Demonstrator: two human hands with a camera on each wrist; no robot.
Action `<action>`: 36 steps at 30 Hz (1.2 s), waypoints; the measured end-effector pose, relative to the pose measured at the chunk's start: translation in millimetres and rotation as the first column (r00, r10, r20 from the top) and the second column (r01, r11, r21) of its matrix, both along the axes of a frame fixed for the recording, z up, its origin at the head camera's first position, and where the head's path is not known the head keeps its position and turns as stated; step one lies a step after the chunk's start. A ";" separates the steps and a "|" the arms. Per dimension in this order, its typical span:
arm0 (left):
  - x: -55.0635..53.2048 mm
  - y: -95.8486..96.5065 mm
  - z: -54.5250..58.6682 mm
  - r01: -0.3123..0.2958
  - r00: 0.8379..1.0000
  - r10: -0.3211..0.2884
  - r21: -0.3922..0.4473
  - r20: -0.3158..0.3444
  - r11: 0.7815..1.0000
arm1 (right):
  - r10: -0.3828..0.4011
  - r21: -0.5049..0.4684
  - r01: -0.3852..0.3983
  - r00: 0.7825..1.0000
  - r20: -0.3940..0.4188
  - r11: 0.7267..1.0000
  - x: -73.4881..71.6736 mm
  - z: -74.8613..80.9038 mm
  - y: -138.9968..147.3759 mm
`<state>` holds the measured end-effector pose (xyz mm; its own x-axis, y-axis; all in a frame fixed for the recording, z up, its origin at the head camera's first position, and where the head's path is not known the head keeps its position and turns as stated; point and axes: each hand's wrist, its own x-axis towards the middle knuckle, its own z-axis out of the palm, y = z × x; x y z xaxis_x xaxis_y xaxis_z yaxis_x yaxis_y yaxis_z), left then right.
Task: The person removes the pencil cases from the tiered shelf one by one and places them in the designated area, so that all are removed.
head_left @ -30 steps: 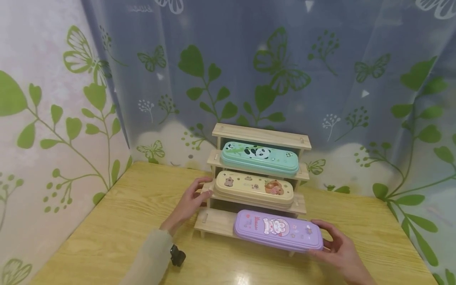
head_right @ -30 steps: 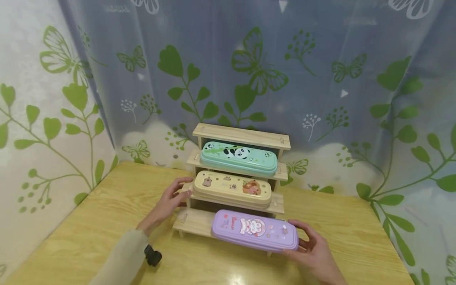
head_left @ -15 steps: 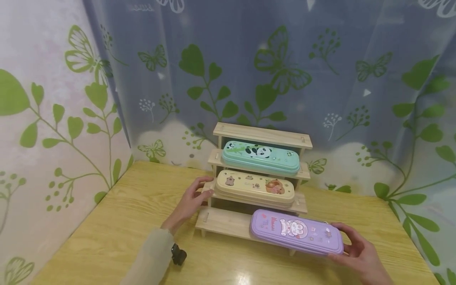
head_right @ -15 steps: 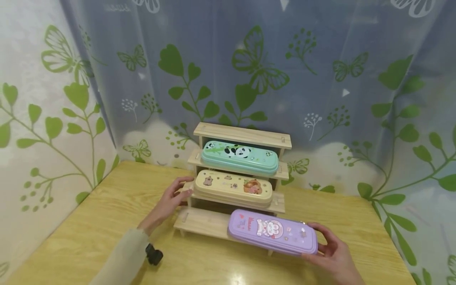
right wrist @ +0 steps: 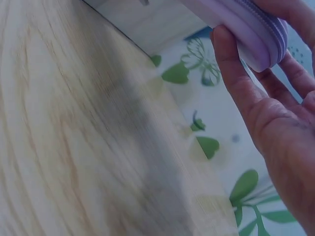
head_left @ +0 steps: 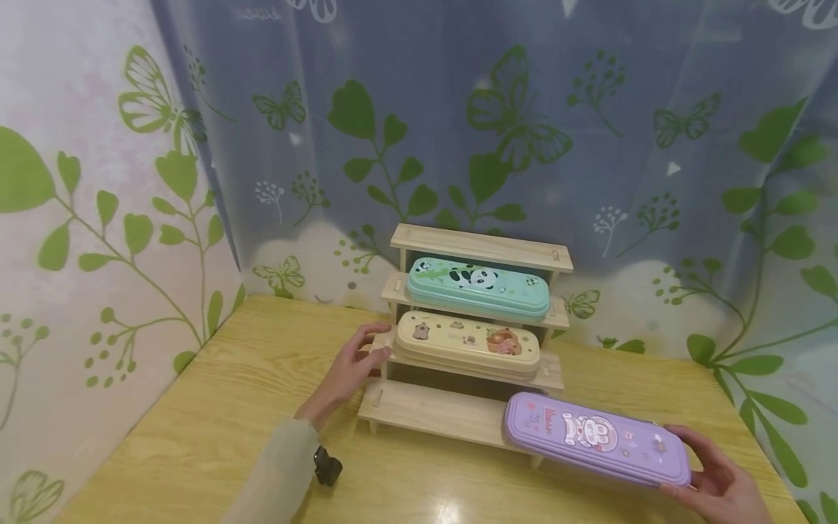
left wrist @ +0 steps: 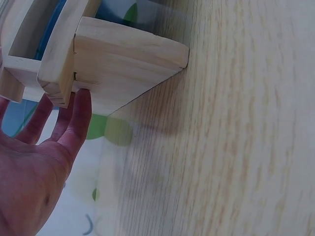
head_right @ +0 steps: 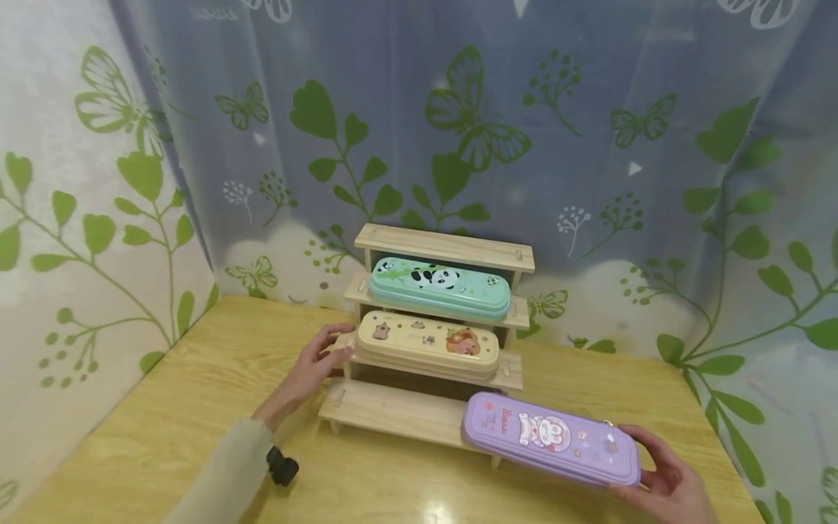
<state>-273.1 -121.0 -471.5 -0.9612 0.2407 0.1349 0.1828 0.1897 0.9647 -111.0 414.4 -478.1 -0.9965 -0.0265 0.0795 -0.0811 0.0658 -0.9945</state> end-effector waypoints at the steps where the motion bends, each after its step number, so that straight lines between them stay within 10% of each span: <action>1: -0.2 1.0 -0.1 0.003 1.000 -0.003 0.000 0.001 1.000 | 0.000 -0.025 0.000 1.000 -0.014 1.000 3.3 -1.7 4.2; 9: 0.3 2.6 -1.2 -0.020 1.000 0.020 0.008 0.021 1.000 | 0.075 -0.203 -0.125 0.969 -0.237 0.971 16.9 -3.2 31.4; 17: 3.3 -1.4 -0.4 -0.029 0.999 0.029 0.011 0.037 1.000 | -0.021 -0.331 -0.099 0.940 -0.342 0.938 28.8 1.8 40.8; 27: -0.3 0.8 -2.1 -0.030 0.999 0.029 0.020 0.013 0.999 | -0.249 -0.382 0.140 0.935 -0.251 0.913 27.7 6.5 21.4; 36: -2.2 3.7 -1.2 -0.013 1.000 0.012 0.026 0.028 1.000 | -0.457 -0.321 0.394 0.877 -0.151 0.861 16.5 13.8 0.8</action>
<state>-275.4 -117.3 -472.7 -0.9675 0.2254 0.1144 0.1540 0.1668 0.9739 -94.5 415.2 -464.3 -0.8619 0.4502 0.2332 -0.3204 -0.1270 -0.9387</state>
